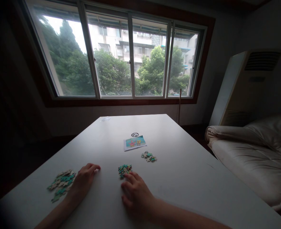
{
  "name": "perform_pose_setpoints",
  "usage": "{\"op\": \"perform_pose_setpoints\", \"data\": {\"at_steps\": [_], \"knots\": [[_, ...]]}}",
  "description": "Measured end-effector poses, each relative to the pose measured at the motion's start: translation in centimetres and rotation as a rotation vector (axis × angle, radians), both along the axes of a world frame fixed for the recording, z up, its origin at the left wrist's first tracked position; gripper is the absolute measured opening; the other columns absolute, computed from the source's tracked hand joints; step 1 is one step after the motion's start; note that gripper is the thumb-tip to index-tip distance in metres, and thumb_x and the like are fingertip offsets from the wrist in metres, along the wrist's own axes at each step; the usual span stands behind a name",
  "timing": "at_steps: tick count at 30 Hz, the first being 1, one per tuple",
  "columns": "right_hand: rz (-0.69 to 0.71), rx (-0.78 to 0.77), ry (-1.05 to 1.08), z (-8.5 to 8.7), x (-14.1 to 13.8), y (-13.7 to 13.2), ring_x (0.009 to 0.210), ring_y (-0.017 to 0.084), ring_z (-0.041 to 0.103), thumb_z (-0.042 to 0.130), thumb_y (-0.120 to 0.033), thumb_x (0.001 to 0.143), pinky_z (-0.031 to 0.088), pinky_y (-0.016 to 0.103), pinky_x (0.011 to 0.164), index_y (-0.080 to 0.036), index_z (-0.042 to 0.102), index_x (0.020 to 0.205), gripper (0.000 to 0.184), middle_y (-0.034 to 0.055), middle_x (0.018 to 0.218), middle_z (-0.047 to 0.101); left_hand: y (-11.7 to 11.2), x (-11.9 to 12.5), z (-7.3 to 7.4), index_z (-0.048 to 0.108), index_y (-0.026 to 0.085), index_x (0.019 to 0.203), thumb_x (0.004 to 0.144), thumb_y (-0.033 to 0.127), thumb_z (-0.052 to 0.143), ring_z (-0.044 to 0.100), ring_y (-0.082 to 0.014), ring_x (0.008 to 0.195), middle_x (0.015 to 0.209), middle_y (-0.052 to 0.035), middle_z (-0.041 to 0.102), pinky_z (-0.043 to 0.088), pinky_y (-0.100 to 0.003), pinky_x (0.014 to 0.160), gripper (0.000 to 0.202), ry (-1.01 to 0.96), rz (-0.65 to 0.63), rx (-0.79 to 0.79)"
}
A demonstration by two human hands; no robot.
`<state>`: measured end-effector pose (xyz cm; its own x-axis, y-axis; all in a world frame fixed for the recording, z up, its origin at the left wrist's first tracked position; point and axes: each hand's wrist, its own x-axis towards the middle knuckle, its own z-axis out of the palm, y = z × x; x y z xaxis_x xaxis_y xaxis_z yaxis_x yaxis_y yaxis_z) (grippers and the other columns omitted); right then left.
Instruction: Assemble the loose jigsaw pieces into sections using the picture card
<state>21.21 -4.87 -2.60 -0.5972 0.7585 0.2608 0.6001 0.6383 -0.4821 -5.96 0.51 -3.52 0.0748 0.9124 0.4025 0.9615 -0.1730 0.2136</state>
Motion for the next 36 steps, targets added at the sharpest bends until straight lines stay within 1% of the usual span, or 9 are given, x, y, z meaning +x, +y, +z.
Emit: {"op": "perform_pose_setpoints", "data": {"at_steps": [6, 17, 20, 22, 24, 26, 28, 31, 36], "knots": [[-0.003, 0.016, 0.012, 0.1, -0.1, -0.1, 0.128, 0.024, 0.033, 0.056, -0.027, 0.08, 0.027, 0.037, 0.108, -0.021, 0.057, 0.111, 0.031, 0.0059, 0.137, 0.043, 0.2, -0.3, -0.4, 0.065, 0.02, 0.086, 0.08, 0.007, 0.038, 0.059, -0.0214, 0.084, 0.088, -0.0046, 0.06, 0.039, -0.035, 0.083, 0.03, -0.011, -0.035, 0.01], [-0.005, 0.025, 0.017, 0.3, -0.1, -0.1, 0.126, 0.023, 0.035, 0.056, -0.025, 0.078, 0.028, 0.035, 0.108, -0.021, 0.057, 0.11, 0.032, 0.0061, 0.135, 0.045, 0.4, -0.2, -0.8, 0.063, 0.02, 0.084, 0.08, 0.011, 0.036, 0.059, -0.0201, 0.085, 0.095, -0.006, 0.06, 0.045, -0.032, 0.081, 0.029, -0.025, -0.085, 0.071], [-0.006, 0.022, 0.014, 0.4, -0.1, -0.2, 0.125, 0.023, 0.036, 0.057, -0.025, 0.078, 0.028, 0.035, 0.107, -0.021, 0.058, 0.108, 0.031, 0.0064, 0.134, 0.046, 0.4, 0.1, -0.7, 0.063, 0.019, 0.098, 0.082, 0.017, 0.04, 0.055, -0.0238, 0.101, 0.109, -0.0096, 0.059, 0.043, -0.036, 0.088, 0.028, 0.046, -0.007, 0.134], [-0.006, 0.016, 0.011, 0.4, -0.1, -0.2, 0.125, 0.023, 0.036, 0.057, -0.025, 0.078, 0.028, 0.035, 0.107, -0.02, 0.058, 0.107, 0.03, 0.0067, 0.134, 0.045, 0.3, 0.4, -0.7, 0.059, 0.018, 0.114, 0.084, 0.024, 0.042, 0.046, -0.0278, 0.117, 0.124, -0.0128, 0.053, 0.038, -0.04, 0.095, 0.034, 0.121, 0.112, 0.161], [-0.004, 0.015, 0.014, 0.4, -0.1, -0.2, 0.125, 0.023, 0.036, 0.057, -0.025, 0.078, 0.028, 0.035, 0.107, -0.02, 0.058, 0.107, 0.029, 0.0066, 0.135, 0.045, 0.1, 0.6, -0.8, 0.052, 0.017, 0.126, 0.086, 0.032, 0.043, 0.034, -0.0325, 0.127, 0.136, -0.0154, 0.043, 0.033, -0.046, 0.098, 0.044, 0.178, 0.25, 0.113], [-0.002, 0.016, 0.016, 0.4, -0.2, -0.2, 0.126, 0.023, 0.035, 0.057, -0.025, 0.078, 0.027, 0.035, 0.108, -0.02, 0.058, 0.107, 0.03, 0.0066, 0.135, 0.045, 0.1, 0.8, -1.0, 0.047, 0.018, 0.131, 0.086, 0.038, 0.043, 0.029, -0.036, 0.13, 0.141, -0.0166, 0.038, 0.029, -0.05, 0.098, 0.049, 0.207, 0.337, 0.002], [-0.001, 0.014, 0.012, 0.4, -0.2, -0.3, 0.126, 0.023, 0.035, 0.057, -0.025, 0.078, 0.027, 0.035, 0.108, -0.02, 0.057, 0.108, 0.03, 0.0069, 0.135, 0.045, 0.1, 0.8, -1.2, 0.047, 0.019, 0.131, 0.087, 0.042, 0.041, 0.03, -0.0365, 0.13, 0.142, -0.0158, 0.037, 0.027, -0.051, 0.099, 0.05, 0.224, 0.349, -0.108], [-0.001, 0.011, 0.009, 0.4, -0.2, -0.3, 0.126, 0.023, 0.034, 0.057, -0.025, 0.079, 0.027, 0.036, 0.108, -0.02, 0.057, 0.109, 0.031, 0.0074, 0.135, 0.044, 0.2, 0.8, -1.1, 0.047, 0.021, 0.132, 0.088, 0.044, 0.038, 0.031, -0.0346, 0.131, 0.142, -0.0134, 0.038, 0.025, -0.049, 0.101, 0.05, 0.245, 0.334, -0.194], [-0.003, 0.019, 0.005, 0.3, -0.2, -0.2, 0.126, 0.023, 0.034, 0.057, -0.026, 0.079, 0.027, 0.035, 0.108, -0.02, 0.057, 0.108, 0.03, 0.0068, 0.135, 0.045, -0.1, 1.1, -0.2, 0.047, 0.021, 0.132, 0.088, 0.044, 0.037, 0.031, -0.0316, 0.131, 0.142, -0.0119, 0.039, 0.024, -0.047, 0.102, 0.05, 0.292, 0.348, -0.165]]}}
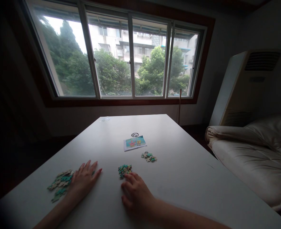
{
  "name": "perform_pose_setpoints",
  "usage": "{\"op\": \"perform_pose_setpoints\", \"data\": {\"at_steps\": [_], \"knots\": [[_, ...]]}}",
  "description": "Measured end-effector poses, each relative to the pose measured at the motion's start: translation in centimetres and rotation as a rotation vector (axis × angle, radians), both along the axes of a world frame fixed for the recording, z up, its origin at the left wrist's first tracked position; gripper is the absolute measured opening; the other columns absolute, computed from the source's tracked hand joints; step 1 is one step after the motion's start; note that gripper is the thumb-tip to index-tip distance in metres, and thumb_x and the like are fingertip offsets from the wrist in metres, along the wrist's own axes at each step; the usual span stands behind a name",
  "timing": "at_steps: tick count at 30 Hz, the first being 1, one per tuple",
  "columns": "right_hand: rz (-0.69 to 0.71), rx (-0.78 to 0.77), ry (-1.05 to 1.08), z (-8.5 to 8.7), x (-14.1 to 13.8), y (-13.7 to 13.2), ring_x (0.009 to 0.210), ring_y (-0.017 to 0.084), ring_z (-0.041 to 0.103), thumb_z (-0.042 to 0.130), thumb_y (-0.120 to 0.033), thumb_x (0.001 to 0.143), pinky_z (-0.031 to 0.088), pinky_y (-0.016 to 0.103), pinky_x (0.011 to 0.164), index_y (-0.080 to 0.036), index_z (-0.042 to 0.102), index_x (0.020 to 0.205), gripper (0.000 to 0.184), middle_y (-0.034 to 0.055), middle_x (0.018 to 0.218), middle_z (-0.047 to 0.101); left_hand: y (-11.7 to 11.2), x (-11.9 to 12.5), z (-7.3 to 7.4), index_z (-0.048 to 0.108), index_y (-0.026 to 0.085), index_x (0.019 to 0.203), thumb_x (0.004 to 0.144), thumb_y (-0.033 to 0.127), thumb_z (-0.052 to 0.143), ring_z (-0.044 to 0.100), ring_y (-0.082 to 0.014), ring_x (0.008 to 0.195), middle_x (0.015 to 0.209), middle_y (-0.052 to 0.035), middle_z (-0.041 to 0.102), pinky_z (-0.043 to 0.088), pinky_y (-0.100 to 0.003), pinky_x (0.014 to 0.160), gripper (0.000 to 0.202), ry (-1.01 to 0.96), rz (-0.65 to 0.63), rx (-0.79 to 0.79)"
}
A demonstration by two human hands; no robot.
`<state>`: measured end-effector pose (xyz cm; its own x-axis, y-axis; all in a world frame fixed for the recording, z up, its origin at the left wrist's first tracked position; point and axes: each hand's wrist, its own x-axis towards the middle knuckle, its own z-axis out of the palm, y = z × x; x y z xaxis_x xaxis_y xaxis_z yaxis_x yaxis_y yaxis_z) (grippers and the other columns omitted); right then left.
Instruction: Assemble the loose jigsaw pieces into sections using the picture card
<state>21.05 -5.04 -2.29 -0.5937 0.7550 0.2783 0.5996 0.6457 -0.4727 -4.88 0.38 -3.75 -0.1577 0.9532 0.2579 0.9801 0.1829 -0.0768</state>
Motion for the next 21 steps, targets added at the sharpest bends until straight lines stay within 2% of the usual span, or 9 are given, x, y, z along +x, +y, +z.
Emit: {"op": "perform_pose_setpoints", "data": {"at_steps": [5, 8, 12, 15, 21], "knots": [[-0.005, -0.004, 0.0, 0.0, 0.0, 0.0, 0.126, 0.023, 0.034, 0.057, -0.026, 0.079, 0.026, 0.036, 0.109, -0.021, 0.058, 0.108, 0.029, 0.0057, 0.135, 0.045, -0.1, -1.9, 0.8, 0.045, 0.015, 0.132, 0.087, 0.043, 0.039, 0.027, -0.0328, 0.132, 0.143, -0.0158, 0.036, 0.024, -0.049, 0.101, 0.054, 0.033, 0.078, 0.091], [-0.013, -0.006, -0.002, -0.1, 0.0, 0.0, 0.127, 0.024, 0.034, 0.056, -0.026, 0.079, 0.026, 0.036, 0.109, -0.021, 0.058, 0.108, 0.029, 0.0055, 0.136, 0.044, 0.1, -4.1, 0.7, 0.04, 0.015, 0.135, 0.087, 0.045, 0.035, 0.026, -0.0349, 0.132, 0.145, -0.0161, 0.032, 0.027, -0.052, 0.099, 0.057, -0.073, 0.16, 0.121], [-0.012, -0.006, -0.008, -0.3, 0.0, 0.0, 0.126, 0.023, 0.034, 0.056, -0.026, 0.079, 0.026, 0.036, 0.108, -0.021, 0.057, 0.109, 0.03, 0.0058, 0.135, 0.044, 0.7, -6.4, 0.0, 0.041, 0.014, 0.135, 0.085, 0.057, 0.027, 0.027, -0.0405, 0.13, 0.143, -0.0205, 0.033, 0.026, -0.06, 0.095, 0.067, -0.264, 0.23, 0.054], [-0.011, -0.004, -0.009, -0.3, 0.0, 0.1, 0.126, 0.024, 0.034, 0.056, -0.026, 0.079, 0.026, 0.036, 0.108, -0.021, 0.057, 0.109, 0.03, 0.0064, 0.135, 0.045, 1.0, -6.7, -0.4, 0.043, 0.014, 0.134, 0.084, 0.06, 0.026, 0.027, -0.0398, 0.131, 0.143, -0.0198, 0.034, 0.025, -0.06, 0.096, 0.069, -0.279, 0.233, 0.012], [0.001, -0.006, -0.003, 0.0, 0.0, 0.0, 0.125, 0.024, 0.036, 0.056, -0.024, 0.078, 0.028, 0.037, 0.107, -0.02, 0.057, 0.107, 0.029, 0.0067, 0.134, 0.045, 0.9, -6.0, -0.4, 0.04, 0.015, 0.135, 0.085, 0.058, 0.025, 0.026, -0.0363, 0.132, 0.145, -0.0179, 0.032, 0.026, -0.054, 0.099, 0.069, -0.23, 0.189, 0.0]]}}
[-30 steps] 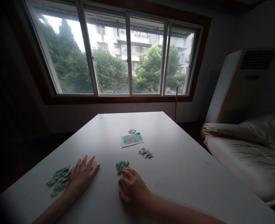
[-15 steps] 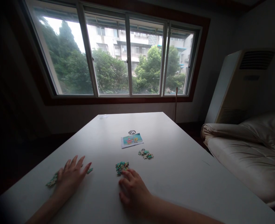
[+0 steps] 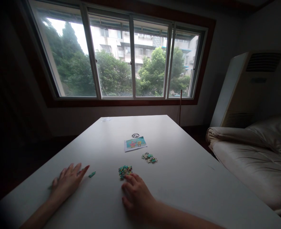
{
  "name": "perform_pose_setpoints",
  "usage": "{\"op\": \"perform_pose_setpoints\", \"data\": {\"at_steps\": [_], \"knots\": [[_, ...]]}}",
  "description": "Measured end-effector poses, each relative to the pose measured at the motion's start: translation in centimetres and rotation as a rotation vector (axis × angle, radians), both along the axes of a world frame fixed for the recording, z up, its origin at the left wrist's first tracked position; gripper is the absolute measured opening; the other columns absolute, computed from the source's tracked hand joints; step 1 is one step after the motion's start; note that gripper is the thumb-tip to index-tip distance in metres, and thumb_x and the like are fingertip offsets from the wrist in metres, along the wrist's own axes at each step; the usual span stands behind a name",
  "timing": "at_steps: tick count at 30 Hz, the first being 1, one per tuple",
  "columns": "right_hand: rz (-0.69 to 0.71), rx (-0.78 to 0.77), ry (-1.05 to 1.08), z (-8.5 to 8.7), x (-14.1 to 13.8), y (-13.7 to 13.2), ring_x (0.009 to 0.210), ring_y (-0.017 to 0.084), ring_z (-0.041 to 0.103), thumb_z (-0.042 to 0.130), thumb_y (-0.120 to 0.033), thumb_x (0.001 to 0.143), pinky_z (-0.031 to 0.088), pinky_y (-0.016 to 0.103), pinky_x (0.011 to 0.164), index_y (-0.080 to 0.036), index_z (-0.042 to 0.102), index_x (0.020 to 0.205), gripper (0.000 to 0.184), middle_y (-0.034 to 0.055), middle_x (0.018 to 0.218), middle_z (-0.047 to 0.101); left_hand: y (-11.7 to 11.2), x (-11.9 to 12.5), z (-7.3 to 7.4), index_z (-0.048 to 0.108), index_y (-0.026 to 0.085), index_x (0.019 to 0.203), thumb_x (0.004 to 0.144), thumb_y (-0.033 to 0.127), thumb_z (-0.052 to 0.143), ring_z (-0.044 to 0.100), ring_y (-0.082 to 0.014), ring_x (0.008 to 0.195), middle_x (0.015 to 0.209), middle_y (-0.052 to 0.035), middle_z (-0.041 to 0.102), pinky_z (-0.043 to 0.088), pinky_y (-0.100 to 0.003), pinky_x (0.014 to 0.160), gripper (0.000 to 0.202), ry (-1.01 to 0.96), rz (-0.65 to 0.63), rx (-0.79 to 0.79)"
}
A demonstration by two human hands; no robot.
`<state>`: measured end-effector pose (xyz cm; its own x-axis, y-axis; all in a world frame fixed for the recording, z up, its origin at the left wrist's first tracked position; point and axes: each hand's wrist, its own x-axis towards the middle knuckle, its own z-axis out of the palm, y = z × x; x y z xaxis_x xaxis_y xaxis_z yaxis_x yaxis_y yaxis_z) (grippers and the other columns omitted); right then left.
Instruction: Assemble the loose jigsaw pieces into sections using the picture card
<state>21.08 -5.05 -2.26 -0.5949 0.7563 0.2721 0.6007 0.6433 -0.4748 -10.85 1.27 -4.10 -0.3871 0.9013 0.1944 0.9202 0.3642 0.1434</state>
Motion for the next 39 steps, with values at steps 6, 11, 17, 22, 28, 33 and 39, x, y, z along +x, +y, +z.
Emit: {"op": "perform_pose_setpoints", "data": {"at_steps": [6, 11, 17, 22, 28, 33, 39], "knots": [[-0.01, -0.002, 0.0, -0.1, 0.0, -0.1, 0.126, 0.024, 0.034, 0.056, -0.024, 0.078, 0.027, 0.037, 0.108, -0.021, 0.056, 0.109, 0.031, 0.0063, 0.136, 0.044, -0.3, 1.5, -0.2, 0.046, 0.017, 0.132, 0.082, 0.059, 0.036, 0.03, -0.035, 0.131, 0.143, -0.0166, 0.037, 0.026, -0.053, 0.1, 0.066, 0.048, -0.122, -0.005], [-0.01, 0.002, -0.006, -0.3, 0.0, 0.0, 0.126, 0.023, 0.035, 0.056, -0.026, 0.079, 0.026, 0.037, 0.108, -0.022, 0.056, 0.109, 0.03, 0.006, 0.135, 0.045, -0.4, 1.6, -0.1, 0.058, 0.014, 0.118, 0.086, 0.037, 0.037, 0.047, -0.0286, 0.12, 0.126, -0.0158, 0.055, 0.036, -0.043, 0.097, 0.045, 0.099, -0.261, 0.127], [-0.009, 0.0, -0.002, -0.2, 0.0, 0.0, 0.125, 0.023, 0.036, 0.057, -0.024, 0.078, 0.027, 0.036, 0.107, -0.021, 0.057, 0.109, 0.031, 0.0063, 0.135, 0.045, -0.2, 1.2, 0.3, 0.062, 0.012, 0.11, 0.088, 0.025, 0.034, 0.057, -0.0217, 0.111, 0.12, -0.013, 0.061, 0.04, -0.031, 0.096, 0.038, 0.071, -0.328, 0.151], [-0.001, 0.005, -0.004, -0.1, -0.1, 0.0, 0.125, 0.024, 0.037, 0.057, -0.024, 0.078, 0.027, 0.037, 0.107, -0.021, 0.057, 0.109, 0.031, 0.0064, 0.134, 0.046, -0.6, 1.4, 0.6, 0.062, 0.017, 0.106, 0.09, 0.025, 0.032, 0.061, -0.0208, 0.104, 0.117, -0.0086, 0.064, 0.044, -0.031, 0.09, 0.035, 0.044, -0.328, 0.152], [-0.009, 0.003, -0.003, -0.1, -0.1, 0.0, 0.125, 0.024, 0.036, 0.056, -0.024, 0.078, 0.028, 0.037, 0.107, -0.021, 0.057, 0.109, 0.031, 0.0067, 0.135, 0.046, -0.8, 1.5, 1.4, 0.063, 0.018, 0.1, 0.091, 0.028, 0.029, 0.066, -0.022, 0.09, 0.105, -0.0067, 0.069, 0.048, -0.03, 0.079, 0.037, 0.021, -0.331, 0.139], [-0.004, 0.014, -0.002, -0.1, 0.0, 0.0, 0.124, 0.024, 0.037, 0.057, -0.024, 0.078, 0.028, 0.037, 0.107, -0.021, 0.057, 0.109, 0.031, 0.0066, 0.134, 0.046, -0.9, 1.6, 1.7, 0.065, 0.017, 0.102, 0.088, 0.026, 0.03, 0.066, -0.0253, 0.089, 0.104, -0.0088, 0.07, 0.048, -0.033, 0.075, 0.038, 0.031, -0.311, 0.136], [0.002, 0.028, 0.002, -0.2, 0.0, 0.0, 0.124, 0.024, 0.037, 0.057, -0.025, 0.079, 0.027, 0.037, 0.107, -0.021, 0.057, 0.109, 0.03, 0.0067, 0.134, 0.045, -1.3, 2.3, 2.1, 0.064, 0.019, 0.102, 0.085, 0.027, 0.033, 0.066, -0.0248, 0.086, 0.1, -0.0069, 0.07, 0.048, -0.032, 0.073, 0.036, 0.072, -0.264, 0.179]]}}
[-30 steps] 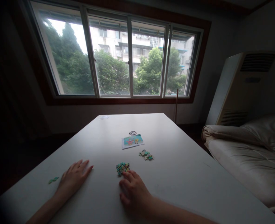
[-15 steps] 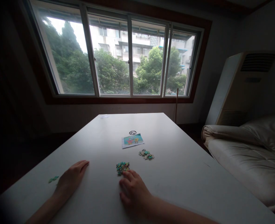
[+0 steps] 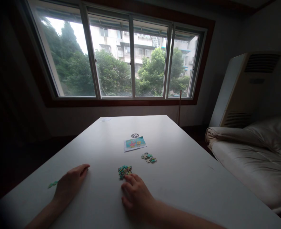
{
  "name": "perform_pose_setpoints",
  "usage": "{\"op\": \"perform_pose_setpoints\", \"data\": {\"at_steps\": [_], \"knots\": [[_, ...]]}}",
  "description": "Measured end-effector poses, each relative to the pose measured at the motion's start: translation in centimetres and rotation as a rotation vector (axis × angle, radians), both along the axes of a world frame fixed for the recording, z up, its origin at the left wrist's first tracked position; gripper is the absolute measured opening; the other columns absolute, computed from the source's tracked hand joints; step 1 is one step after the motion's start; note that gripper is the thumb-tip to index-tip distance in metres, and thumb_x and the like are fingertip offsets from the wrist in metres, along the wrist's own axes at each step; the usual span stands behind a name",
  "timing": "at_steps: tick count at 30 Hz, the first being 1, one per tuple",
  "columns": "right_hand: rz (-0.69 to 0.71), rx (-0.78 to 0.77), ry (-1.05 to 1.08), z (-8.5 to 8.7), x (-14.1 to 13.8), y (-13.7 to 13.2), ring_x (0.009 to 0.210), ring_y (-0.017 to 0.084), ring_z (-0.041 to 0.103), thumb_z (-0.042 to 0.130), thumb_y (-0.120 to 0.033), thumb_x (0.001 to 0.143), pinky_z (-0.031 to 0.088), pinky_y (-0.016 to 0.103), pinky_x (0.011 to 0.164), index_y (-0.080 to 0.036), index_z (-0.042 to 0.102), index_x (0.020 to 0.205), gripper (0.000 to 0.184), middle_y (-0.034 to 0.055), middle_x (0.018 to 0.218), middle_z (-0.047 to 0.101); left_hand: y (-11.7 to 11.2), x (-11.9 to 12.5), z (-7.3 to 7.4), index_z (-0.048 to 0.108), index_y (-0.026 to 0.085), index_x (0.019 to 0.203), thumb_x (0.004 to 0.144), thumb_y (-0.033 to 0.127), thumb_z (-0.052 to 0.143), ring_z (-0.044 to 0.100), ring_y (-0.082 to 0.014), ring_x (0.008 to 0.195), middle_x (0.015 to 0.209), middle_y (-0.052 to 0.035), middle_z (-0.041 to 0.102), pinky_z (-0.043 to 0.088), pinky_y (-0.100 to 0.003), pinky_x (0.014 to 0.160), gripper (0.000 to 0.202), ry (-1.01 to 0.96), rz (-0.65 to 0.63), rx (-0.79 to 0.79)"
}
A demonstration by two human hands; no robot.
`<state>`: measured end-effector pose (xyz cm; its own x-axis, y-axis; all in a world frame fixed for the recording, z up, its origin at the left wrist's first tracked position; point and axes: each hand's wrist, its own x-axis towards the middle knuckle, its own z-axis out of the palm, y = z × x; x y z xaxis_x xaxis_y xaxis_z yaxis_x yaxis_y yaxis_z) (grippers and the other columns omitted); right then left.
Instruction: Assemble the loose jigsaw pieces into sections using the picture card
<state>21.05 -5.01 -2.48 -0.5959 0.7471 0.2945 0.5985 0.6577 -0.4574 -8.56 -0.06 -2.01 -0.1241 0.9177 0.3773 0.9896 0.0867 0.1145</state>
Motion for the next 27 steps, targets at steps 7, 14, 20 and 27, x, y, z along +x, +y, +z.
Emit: {"op": "perform_pose_setpoints", "data": {"at_steps": [7, 14, 20, 27], "knots": [[0.01, -0.012, 0.001, -0.2, 0.1, 0.2, 0.125, 0.024, 0.036, 0.057, -0.029, 0.081, 0.028, 0.037, 0.107, -0.021, 0.056, 0.11, 0.03, 0.0068, 0.135, 0.045, 0.5, -0.2, -0.1, 0.065, 0.015, 0.096, 0.081, 0.03, 0.039, 0.066, -0.0249, 0.082, 0.092, -0.0108, 0.071, 0.05, -0.034, 0.077, 0.033, -0.083, -0.09, 0.179], [-0.013, 0.006, 0.229, 0.7, -0.1, -0.3, 0.112, 0.021, 0.047, 0.059, -0.014, 0.075, 0.037, 0.033, 0.099, -0.019, 0.054, 0.107, 0.032, 0.0078, 0.118, 0.056, -0.5, 3.8, 0.3, 0.063, 0.021, 0.094, 0.088, 0.043, 0.042, 0.07, -0.0187, 0.072, 0.081, -0.0039, 0.073, 0.054, -0.027, 0.067, 0.031, -0.301, -0.531, 0.35], [-0.094, 0.027, 0.341, 1.0, 0.0, -0.2, 0.09, 0.021, 0.054, 0.059, -0.013, 0.078, 0.044, 0.032, 0.081, -0.018, 0.056, 0.095, 0.018, 0.0066, 0.093, 0.061, -4.3, 9.3, -0.3, 0.05, 0.025, 0.101, 0.089, 0.03, 0.05, 0.065, -0.0103, 0.06, 0.072, 0.0045, 0.068, 0.052, -0.018, 0.058, 0.013, -0.476, -0.776, 0.268], [-0.018, 0.115, 0.31, 0.2, -0.2, 0.1, 0.074, 0.017, 0.053, 0.057, -0.015, 0.081, 0.041, 0.025, 0.065, -0.02, 0.054, 0.071, 0.011, 0.0021, 0.075, 0.058, -5.7, 10.6, -1.8, 0.051, 0.022, 0.094, 0.089, 0.02, 0.05, 0.061, -0.0092, 0.063, 0.076, 0.0022, 0.062, 0.05, -0.017, 0.061, 0.005, -0.448, -0.924, 0.189]]}}
